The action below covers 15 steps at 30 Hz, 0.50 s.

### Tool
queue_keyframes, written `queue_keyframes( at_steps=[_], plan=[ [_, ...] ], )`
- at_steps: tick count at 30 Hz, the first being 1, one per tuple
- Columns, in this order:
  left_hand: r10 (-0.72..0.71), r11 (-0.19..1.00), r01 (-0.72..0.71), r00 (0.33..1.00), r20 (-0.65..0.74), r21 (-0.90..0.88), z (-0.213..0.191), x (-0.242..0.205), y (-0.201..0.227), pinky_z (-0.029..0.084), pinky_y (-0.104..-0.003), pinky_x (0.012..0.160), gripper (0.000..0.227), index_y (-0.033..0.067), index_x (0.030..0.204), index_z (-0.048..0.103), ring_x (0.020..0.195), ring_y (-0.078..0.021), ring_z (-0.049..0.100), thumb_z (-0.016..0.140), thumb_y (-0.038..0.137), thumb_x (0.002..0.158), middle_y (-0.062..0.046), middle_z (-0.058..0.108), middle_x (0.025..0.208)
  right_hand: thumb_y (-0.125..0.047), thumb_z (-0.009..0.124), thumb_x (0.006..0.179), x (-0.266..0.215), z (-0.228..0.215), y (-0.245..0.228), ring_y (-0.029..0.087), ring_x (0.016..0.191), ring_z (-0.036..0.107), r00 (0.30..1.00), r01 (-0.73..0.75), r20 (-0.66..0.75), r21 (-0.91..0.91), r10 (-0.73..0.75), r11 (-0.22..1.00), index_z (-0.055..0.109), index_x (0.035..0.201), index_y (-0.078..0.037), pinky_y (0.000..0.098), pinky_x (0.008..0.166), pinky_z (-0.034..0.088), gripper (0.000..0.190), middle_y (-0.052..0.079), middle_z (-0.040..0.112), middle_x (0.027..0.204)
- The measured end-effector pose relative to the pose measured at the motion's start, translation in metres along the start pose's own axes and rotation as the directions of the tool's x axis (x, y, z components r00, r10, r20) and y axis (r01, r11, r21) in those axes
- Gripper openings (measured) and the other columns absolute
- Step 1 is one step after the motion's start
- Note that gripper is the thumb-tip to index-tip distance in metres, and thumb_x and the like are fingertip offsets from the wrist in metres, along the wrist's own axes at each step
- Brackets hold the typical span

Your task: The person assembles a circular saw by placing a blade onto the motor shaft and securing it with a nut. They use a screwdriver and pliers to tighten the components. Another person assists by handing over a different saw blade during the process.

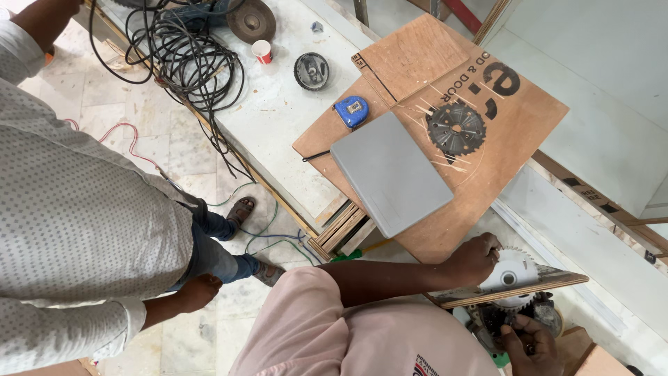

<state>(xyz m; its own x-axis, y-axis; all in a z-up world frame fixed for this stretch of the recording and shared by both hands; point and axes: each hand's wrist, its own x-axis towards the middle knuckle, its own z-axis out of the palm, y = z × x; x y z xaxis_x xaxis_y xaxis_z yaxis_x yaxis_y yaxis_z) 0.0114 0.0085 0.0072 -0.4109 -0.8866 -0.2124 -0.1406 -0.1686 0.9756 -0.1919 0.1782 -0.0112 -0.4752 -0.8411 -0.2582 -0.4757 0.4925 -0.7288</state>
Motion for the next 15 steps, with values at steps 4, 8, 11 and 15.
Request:
queue_keyframes(
  at_steps=[4, 8, 11, 15],
  plan=[
    [-0.05, 0.997, 0.051, 0.999, 0.009, -0.05, 0.001, 0.005, -0.003, 0.053, -0.045, 0.083, 0.026, -0.0046, 0.121, 0.054, 0.095, -0.0324, 0.068, 0.046, 0.011, 0.102, -0.022, 0.069, 0.109, 0.001, 0.077, 0.089, -0.007, -0.001, -0.009, 0.018, 0.075, 0.068, 1.0, 0.023, 0.0, -0.015, -0.023, 1.0, 0.068, 0.118, 0.007, 0.0317, 0.07, 0.056, 0.031, 0.017, 0.072, 0.086],
    [-0.219, 0.947, 0.209, 0.975, -0.016, -0.242, 0.006, 0.015, -0.012, 0.054, -0.049, 0.082, 0.026, -0.0016, 0.122, 0.052, 0.096, -0.0351, 0.067, 0.046, 0.01, 0.099, -0.018, 0.063, 0.122, -0.002, 0.077, 0.088, -0.012, 0.004, -0.019, 0.019, 0.076, 0.071, 0.998, 0.05, 0.025, 0.105, -0.053, 0.993, 0.066, 0.12, 0.005, 0.0319, 0.069, 0.058, 0.034, 0.016, 0.073, 0.088],
    [-0.049, 0.997, 0.037, 0.984, -0.174, -0.071, -0.004, 0.022, -0.029, 0.05, -0.054, 0.081, 0.025, 0.0016, 0.124, 0.05, 0.094, -0.0426, 0.064, 0.046, 0.013, 0.102, -0.023, 0.063, 0.112, -0.005, 0.079, 0.087, -0.032, -0.006, -0.039, 0.017, 0.081, 0.069, 0.99, 0.14, 0.011, -0.084, -0.139, 0.987, 0.069, 0.119, 0.001, 0.0304, 0.068, 0.057, 0.034, 0.01, 0.073, 0.097],
    [0.239, 0.965, -0.209, 0.948, -0.21, 0.158, 0.032, 0.032, -0.033, 0.047, -0.059, 0.078, 0.02, 0.0042, 0.122, 0.049, 0.09, -0.0504, 0.061, 0.048, 0.014, 0.105, -0.029, 0.063, 0.098, -0.006, 0.075, 0.086, -0.028, -0.013, -0.044, 0.008, 0.081, 0.064, 0.958, 0.263, 0.046, 0.255, -0.284, 0.93, 0.065, 0.112, -0.002, 0.0234, 0.066, 0.055, 0.028, 0.0, 0.063, 0.104]
  ],
)
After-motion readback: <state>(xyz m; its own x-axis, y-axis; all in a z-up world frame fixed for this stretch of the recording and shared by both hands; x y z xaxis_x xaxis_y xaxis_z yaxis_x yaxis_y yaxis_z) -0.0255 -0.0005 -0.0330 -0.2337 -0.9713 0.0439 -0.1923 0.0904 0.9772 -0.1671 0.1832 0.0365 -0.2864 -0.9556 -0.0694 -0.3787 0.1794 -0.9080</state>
